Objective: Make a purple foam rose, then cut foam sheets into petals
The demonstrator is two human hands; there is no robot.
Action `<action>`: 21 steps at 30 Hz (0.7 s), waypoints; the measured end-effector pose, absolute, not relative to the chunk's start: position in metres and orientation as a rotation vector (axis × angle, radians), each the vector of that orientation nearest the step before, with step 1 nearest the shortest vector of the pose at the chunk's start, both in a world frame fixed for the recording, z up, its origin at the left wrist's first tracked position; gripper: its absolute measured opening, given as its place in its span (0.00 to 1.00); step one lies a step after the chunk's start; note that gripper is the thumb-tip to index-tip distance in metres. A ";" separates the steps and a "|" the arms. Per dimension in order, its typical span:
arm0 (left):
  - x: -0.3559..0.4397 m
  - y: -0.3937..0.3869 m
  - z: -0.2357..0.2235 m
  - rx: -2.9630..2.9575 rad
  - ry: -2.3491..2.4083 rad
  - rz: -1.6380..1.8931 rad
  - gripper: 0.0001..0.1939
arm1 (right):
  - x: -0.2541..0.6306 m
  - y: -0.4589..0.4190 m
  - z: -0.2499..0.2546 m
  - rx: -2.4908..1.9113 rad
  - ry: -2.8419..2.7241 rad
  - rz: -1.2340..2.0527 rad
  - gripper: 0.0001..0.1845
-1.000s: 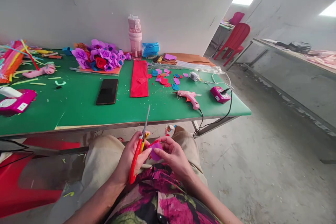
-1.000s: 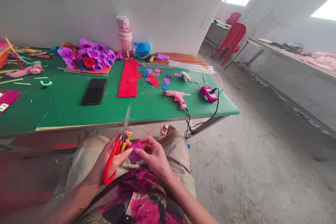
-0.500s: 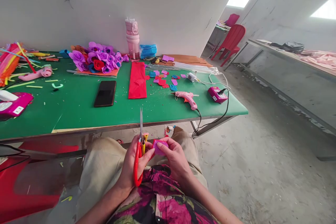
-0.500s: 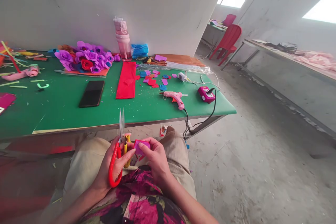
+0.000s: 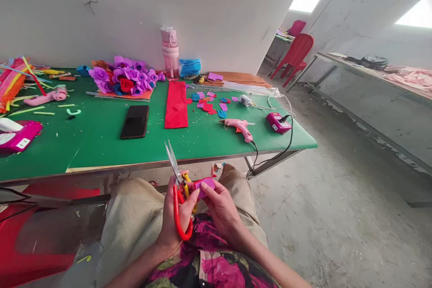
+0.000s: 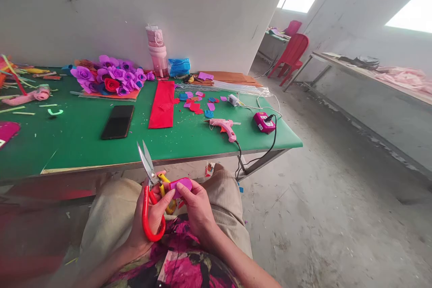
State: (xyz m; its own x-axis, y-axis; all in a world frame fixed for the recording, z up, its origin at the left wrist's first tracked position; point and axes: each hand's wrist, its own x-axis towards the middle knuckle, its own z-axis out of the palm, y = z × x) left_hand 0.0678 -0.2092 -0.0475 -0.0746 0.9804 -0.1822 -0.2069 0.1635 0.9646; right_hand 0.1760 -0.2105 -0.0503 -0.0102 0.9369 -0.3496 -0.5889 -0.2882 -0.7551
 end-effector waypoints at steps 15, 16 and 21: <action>0.054 -0.199 -0.044 0.987 1.192 1.139 0.22 | 0.184 -0.206 -0.049 -1.154 -0.602 1.636 0.15; 0.056 -0.199 -0.044 0.972 1.204 1.174 0.23 | 0.183 -0.206 -0.048 -1.126 -0.583 1.646 0.14; 0.060 -0.200 -0.049 0.934 1.200 1.172 0.24 | 0.181 -0.205 -0.047 -1.050 -0.517 1.632 0.10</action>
